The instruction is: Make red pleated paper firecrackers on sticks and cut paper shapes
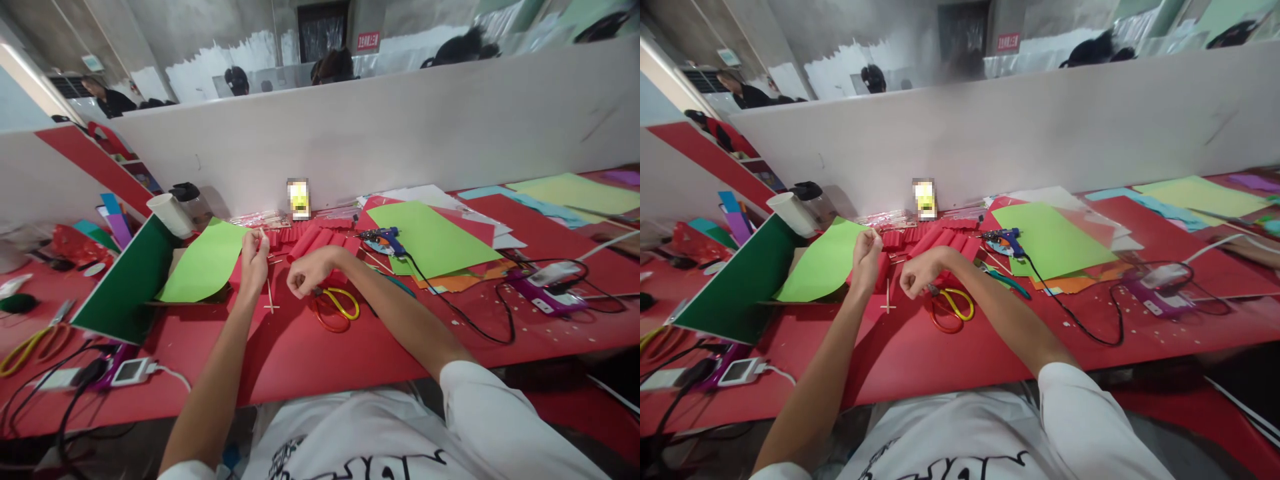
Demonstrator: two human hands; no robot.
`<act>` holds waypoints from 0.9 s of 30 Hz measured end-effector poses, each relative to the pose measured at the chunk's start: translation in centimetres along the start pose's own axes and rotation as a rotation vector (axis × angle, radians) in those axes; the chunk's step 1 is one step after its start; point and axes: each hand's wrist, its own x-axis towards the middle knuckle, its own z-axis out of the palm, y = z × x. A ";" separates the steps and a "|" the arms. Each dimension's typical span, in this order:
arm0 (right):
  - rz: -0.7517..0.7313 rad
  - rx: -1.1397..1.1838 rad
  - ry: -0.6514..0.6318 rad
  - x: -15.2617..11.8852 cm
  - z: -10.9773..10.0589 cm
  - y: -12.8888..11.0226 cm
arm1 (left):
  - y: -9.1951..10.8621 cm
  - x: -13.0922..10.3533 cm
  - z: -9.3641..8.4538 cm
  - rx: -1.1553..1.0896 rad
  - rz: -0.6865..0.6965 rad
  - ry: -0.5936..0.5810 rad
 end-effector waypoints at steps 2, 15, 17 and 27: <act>0.020 -0.049 0.009 0.1 0.4 -0.7 | 0.0 0.3 -0.1 -0.121 -0.020 -0.006; -0.014 -0.153 0.599 -3.0 -1.3 -0.1 | 0.5 0.2 0.4 -0.287 -0.145 -0.079; -0.051 -0.104 0.694 -3.1 -1.7 0.5 | 0.4 0.2 0.5 -0.278 -0.151 -0.081; -0.130 0.020 0.868 -1.9 -1.5 0.7 | 0.5 -0.2 0.9 -0.222 -0.137 -0.139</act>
